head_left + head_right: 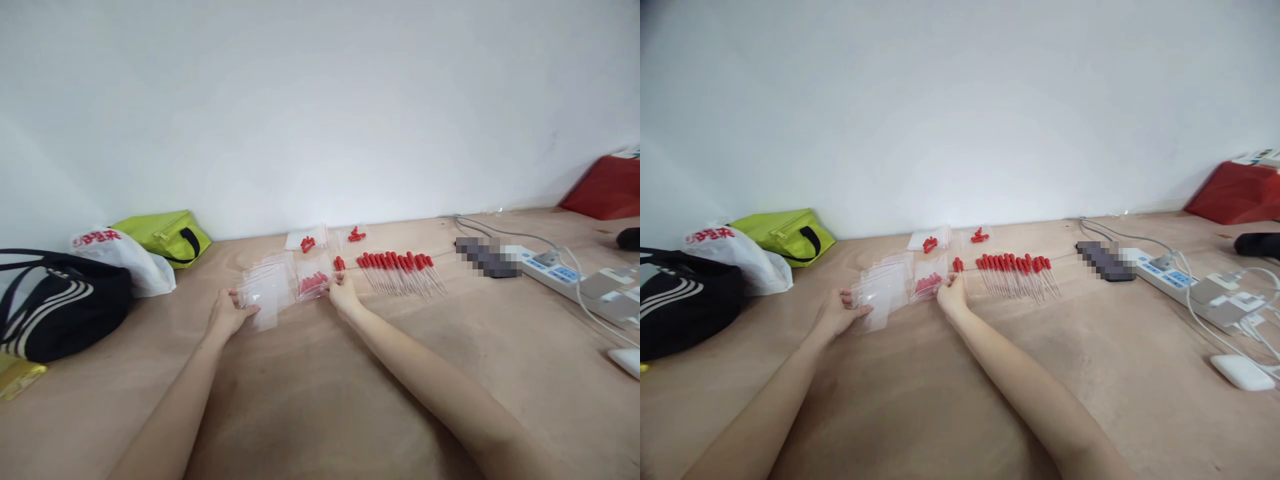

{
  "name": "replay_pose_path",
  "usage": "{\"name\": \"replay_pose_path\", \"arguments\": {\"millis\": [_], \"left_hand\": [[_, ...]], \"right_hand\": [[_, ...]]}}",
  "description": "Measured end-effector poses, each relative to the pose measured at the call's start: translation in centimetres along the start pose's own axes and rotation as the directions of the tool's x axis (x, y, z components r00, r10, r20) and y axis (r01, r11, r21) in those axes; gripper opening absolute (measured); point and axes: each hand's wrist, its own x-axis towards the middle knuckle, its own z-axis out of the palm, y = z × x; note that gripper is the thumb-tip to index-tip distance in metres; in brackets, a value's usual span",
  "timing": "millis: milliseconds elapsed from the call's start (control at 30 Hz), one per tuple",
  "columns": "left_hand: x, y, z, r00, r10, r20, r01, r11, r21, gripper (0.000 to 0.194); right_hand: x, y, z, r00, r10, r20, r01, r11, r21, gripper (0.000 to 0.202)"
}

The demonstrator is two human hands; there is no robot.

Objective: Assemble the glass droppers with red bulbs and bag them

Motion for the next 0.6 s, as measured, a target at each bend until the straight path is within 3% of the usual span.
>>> {"name": "replay_pose_path", "arguments": {"millis": [100, 200, 300, 333, 400, 500, 533, 600], "left_hand": [[0.3, -0.2, -0.9, 0.997, -0.073, 0.004, 0.073, 0.997, -0.005, 0.072], [0.4, -0.2, -2.5, 0.992, -0.123, 0.016, 0.124, 0.981, -0.148, 0.071], [-0.2, 0.2, -4.8, 0.971, 0.028, 0.236, 0.059, 0.933, -0.355, 0.057], [-0.7, 0.6, -5.5, 0.916, 0.156, 0.369, 0.017, 0.905, -0.426, 0.052], [-1.9, 1.6, -6.2, 0.739, 0.364, 0.567, -0.039, 0.863, -0.504, 0.047], [-4.2, 3.8, -5.2, 0.483, 0.519, 0.705, -0.095, 0.832, -0.547, 0.039], [-4.9, 4.7, -4.2, 0.424, 0.546, 0.723, -0.137, 0.827, -0.545, 0.034], [-6.2, 6.5, -1.9, 0.389, 0.591, 0.707, -0.271, 0.806, -0.526, 0.023]], "right_hand": [[-1.5, -0.3, -1.0, 0.997, 0.001, -0.079, -0.005, 0.998, -0.060, 0.024], [-3.7, -0.8, -3.4, 0.996, -0.029, -0.088, 0.006, 0.968, -0.250, 0.021], [-5.8, -1.2, -6.3, 0.996, -0.089, -0.014, 0.071, 0.873, -0.483, 0.013], [-6.4, -1.3, -7.2, 0.994, -0.104, 0.014, 0.097, 0.855, -0.509, 0.010], [-7.3, -1.4, -8.7, 0.992, -0.114, 0.061, 0.128, 0.839, -0.529, 0.008], [-8.0, -1.5, -10.1, 0.986, -0.121, 0.117, 0.165, 0.829, -0.534, 0.008], [-8.2, -1.6, -10.4, 0.982, -0.127, 0.139, 0.183, 0.824, -0.536, 0.008], [-8.4, -2.0, -10.6, 0.970, -0.133, 0.204, 0.226, 0.802, -0.553, 0.010]]}}
